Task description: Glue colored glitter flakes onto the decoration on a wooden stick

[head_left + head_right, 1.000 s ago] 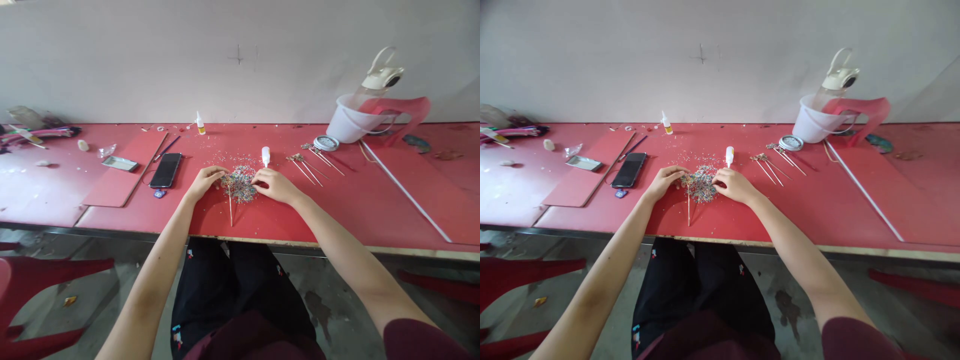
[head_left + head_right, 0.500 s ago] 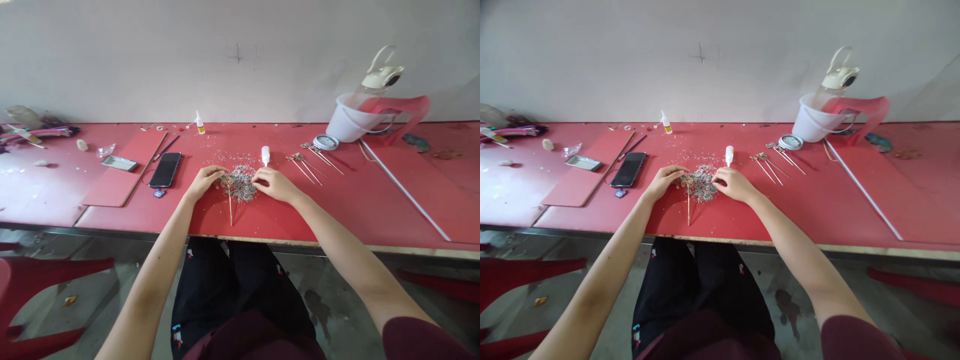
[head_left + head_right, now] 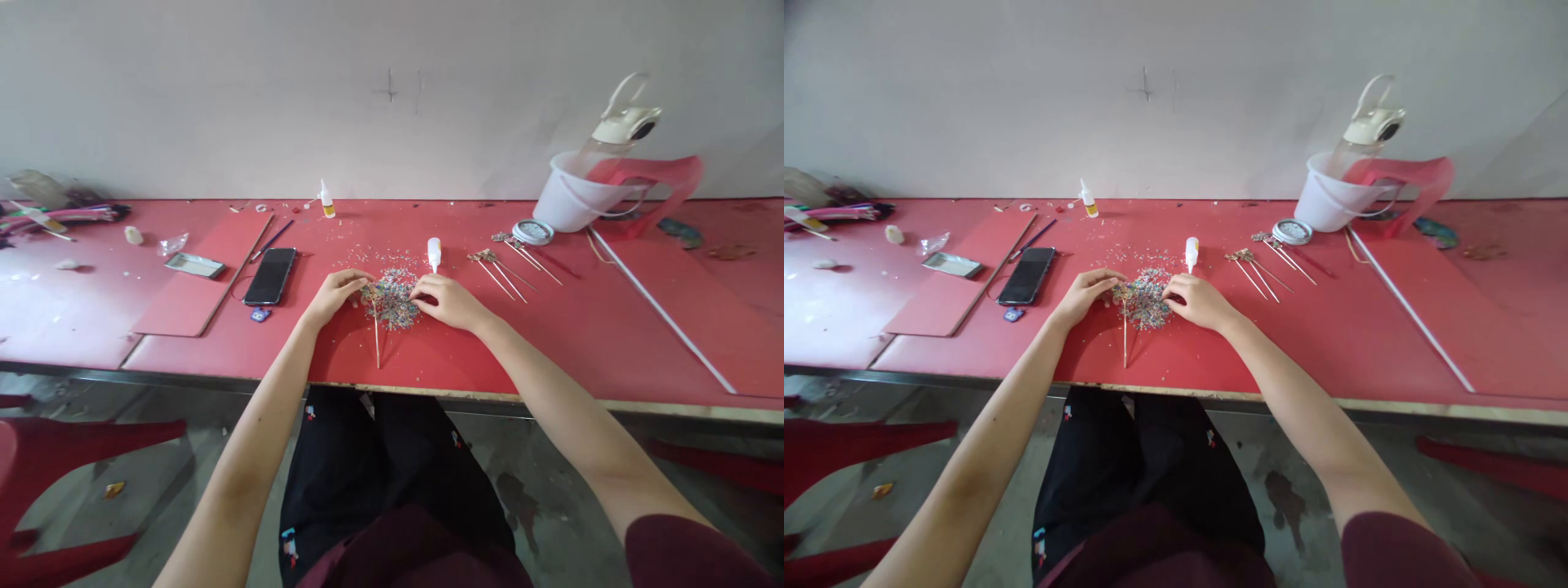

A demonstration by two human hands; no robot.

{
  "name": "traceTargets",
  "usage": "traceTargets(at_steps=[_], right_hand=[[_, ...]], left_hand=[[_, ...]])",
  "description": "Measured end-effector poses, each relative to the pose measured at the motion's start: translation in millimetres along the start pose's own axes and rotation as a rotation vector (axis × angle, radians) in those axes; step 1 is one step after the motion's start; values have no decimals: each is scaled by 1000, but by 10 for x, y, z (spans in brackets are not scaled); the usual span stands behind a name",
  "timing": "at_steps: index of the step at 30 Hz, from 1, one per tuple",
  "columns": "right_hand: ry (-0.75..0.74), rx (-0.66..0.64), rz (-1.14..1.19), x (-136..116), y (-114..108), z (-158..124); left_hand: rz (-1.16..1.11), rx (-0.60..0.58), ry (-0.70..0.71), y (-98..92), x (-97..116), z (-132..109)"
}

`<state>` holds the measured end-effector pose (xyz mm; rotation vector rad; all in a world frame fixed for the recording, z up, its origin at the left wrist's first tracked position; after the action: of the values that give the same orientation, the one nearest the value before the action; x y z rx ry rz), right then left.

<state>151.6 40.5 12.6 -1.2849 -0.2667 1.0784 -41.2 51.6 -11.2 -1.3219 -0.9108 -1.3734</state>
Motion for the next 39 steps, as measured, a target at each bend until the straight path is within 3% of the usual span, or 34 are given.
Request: traceTargets(at_steps=[8, 17, 30, 33, 39], right_hand=[[7, 18, 24, 22, -4, -4], [-92, -62, 69, -95, 74, -13], [51, 44, -58, 116, -133, -34], [40, -2, -62, 113, -114, -40], [-73, -106, 44, -127, 56, -23]], left_hand=[[4, 0, -3, 0, -7, 0], [-11, -3, 3, -1, -9, 1], [8, 10, -13, -8, -15, -1], [10, 10, -4, -7, 0, -3], [-13, 0, -2, -7, -11, 0]])
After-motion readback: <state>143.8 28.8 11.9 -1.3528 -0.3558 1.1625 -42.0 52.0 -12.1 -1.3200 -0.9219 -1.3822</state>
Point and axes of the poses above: each hand's wrist, its own z-axis towards the middle knuckle, its own y-axis out of the palm, x = y × z, the point moved 8 cm from there along z, towards the middle knuckle, and after that the axes turned 5 degrees about -z, right-handed, at the moved point
